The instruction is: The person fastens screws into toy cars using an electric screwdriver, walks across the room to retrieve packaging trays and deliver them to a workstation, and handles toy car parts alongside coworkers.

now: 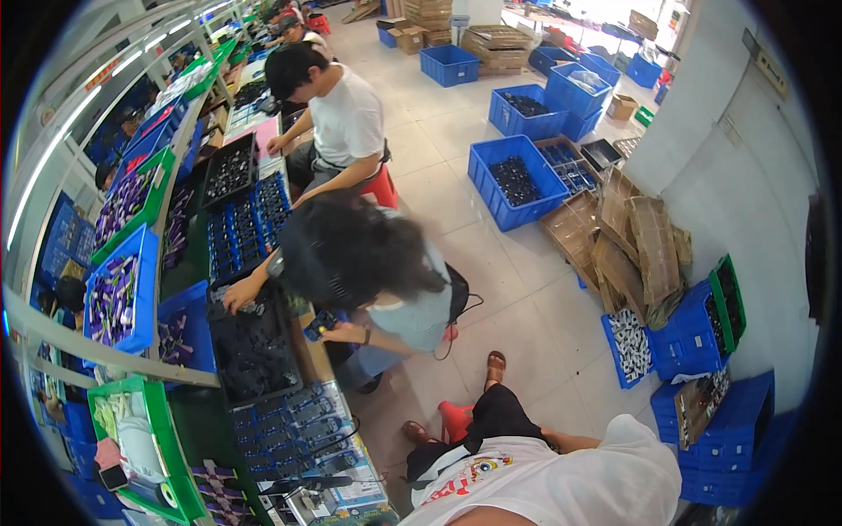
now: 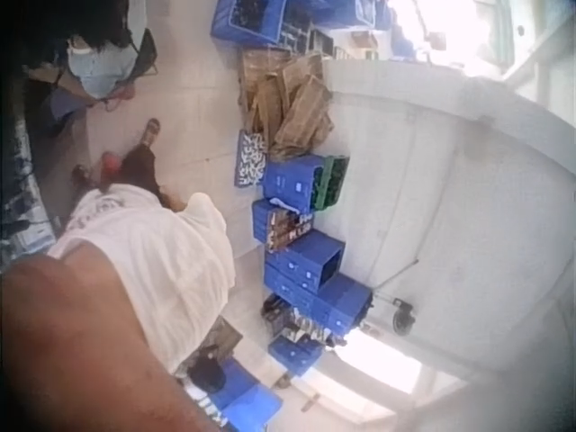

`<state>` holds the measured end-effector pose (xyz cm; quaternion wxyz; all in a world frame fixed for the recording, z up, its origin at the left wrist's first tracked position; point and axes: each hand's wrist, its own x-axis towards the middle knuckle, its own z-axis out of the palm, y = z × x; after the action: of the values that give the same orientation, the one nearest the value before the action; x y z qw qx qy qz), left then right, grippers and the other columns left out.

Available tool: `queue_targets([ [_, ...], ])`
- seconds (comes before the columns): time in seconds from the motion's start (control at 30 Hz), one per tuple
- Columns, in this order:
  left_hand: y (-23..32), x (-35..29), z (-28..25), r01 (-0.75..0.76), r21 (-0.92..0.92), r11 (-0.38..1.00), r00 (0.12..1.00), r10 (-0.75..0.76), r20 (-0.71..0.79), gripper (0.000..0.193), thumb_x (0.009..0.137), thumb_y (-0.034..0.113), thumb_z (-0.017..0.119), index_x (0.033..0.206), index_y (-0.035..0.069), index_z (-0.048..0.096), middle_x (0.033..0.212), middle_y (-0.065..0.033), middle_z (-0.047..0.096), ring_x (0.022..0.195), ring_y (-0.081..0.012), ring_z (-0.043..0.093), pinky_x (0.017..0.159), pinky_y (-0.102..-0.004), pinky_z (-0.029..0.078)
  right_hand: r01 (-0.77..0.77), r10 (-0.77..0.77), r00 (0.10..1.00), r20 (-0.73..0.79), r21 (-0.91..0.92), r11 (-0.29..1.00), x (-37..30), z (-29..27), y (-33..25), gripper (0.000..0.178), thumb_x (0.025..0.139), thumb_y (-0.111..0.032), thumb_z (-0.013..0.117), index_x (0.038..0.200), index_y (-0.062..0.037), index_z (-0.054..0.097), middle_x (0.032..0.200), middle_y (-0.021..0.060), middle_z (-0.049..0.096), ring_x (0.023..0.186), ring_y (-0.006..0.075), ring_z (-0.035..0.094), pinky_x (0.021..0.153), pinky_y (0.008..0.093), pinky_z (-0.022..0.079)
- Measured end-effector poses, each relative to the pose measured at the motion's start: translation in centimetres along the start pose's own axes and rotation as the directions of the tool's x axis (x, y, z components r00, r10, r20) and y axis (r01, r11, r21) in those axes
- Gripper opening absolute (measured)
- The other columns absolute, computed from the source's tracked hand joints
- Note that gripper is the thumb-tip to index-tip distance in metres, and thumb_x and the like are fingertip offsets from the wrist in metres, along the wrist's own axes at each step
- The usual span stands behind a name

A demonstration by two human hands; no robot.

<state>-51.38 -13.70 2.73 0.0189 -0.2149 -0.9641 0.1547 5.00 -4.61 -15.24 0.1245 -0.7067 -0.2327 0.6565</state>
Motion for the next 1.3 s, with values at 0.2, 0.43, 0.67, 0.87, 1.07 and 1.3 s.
queue_targets([
  [0.2, 12.8, -3.1, -3.4, -0.162, -0.076, 0.984, 0.987, 0.160, -0.025, 0.041, 0.085, 0.043, 0.052, 0.103, 0.010, 0.069, 0.111, -0.0183, 0.062, 0.107, -0.0367, 0.055, 0.092, -0.0554, 0.039, -0.076, 0.024, 0.989, -0.146, -0.366, 0.927, 0.9, -4.8, -10.5, 0.023, 0.076, -0.018, 0.070, 0.079, 0.0040, 0.073, 0.075, 0.0128, 0.070, 0.063, 0.0237, 0.067, 0.058, 0.0378, 0.056],
  [0.43, 23.8, -10.7, -8.4, -0.261, -0.149, 0.954, 0.963, 0.268, 0.031, 0.040, 0.087, 0.040, 0.052, 0.101, 0.007, 0.070, 0.108, -0.0187, 0.063, 0.105, -0.0357, 0.056, 0.092, -0.0524, 0.041, 0.071, 0.025, 0.969, -0.246, 0.374, 0.925, 1.2, -16.4, -23.0, 0.024, 0.091, -0.019, 0.063, 0.099, 0.0034, 0.065, 0.091, 0.0156, 0.070, 0.075, 0.0250, 0.070, 0.063, 0.0375, 0.059],
  [0.67, 33.9, -16.3, -10.0, -0.382, -0.246, 0.891, 0.893, 0.424, 0.150, 0.040, 0.089, 0.037, 0.051, 0.099, 0.005, 0.070, 0.105, -0.0191, 0.064, 0.102, -0.0346, 0.057, 0.091, -0.0495, 0.042, 0.214, -0.011, 0.937, -0.350, 0.548, 0.809, -1.1, -23.5, -24.4, 0.020, 0.092, -0.018, 0.061, 0.093, 0.0017, 0.066, 0.086, 0.0129, 0.070, 0.070, 0.0218, 0.069, 0.059, 0.0341, 0.058],
  [0.87, 40.5, -15.9, -12.7, -0.533, -0.280, 0.798, 0.763, 0.597, 0.249, 0.039, 0.090, 0.035, 0.050, 0.098, 0.002, 0.071, 0.102, -0.0194, 0.065, 0.101, -0.0337, 0.058, 0.090, -0.0469, 0.043, -0.177, 0.398, 0.883, -0.250, 0.608, 0.774, -1.4, -24.3, -15.4, 0.020, 0.090, -0.016, 0.061, 0.098, 0.0016, 0.063, 0.092, 0.0159, 0.069, 0.074, 0.0282, 0.070, 0.064, 0.0425, 0.059],
  [1.07, 50.3, -10.1, -14.1, -0.669, -0.307, 0.677, 0.586, 0.734, 0.343, 0.039, 0.092, 0.033, 0.050, 0.096, 0.000, 0.071, 0.099, -0.0197, 0.066, 0.099, -0.0328, 0.058, 0.090, -0.0444, 0.044, -0.309, 0.492, 0.838, -0.238, 0.535, 0.786, -1.1, -25.5, -19.2, 0.025, 0.083, -0.019, 0.070, 0.064, -0.0046, 0.066, 0.064, 0.0074, 0.065, 0.050, 0.0175, 0.058, 0.046, 0.0327, 0.045],
  [1.3, 66.2, -1.2, -18.3, -0.730, -0.368, 0.575, 0.402, 0.798, 0.449, 0.040, 0.093, 0.030, 0.049, 0.094, -0.002, 0.072, 0.096, -0.0201, 0.067, 0.097, -0.0318, 0.060, 0.089, -0.0414, 0.045, -0.254, 0.387, 0.863, -0.324, 0.383, 0.888, 11.4, -32.3, -34.7, 0.022, 0.084, -0.025, 0.067, 0.078, -0.0044, 0.073, 0.072, 0.0072, 0.071, 0.057, 0.0138, 0.064, 0.051, 0.0313, 0.052],
])
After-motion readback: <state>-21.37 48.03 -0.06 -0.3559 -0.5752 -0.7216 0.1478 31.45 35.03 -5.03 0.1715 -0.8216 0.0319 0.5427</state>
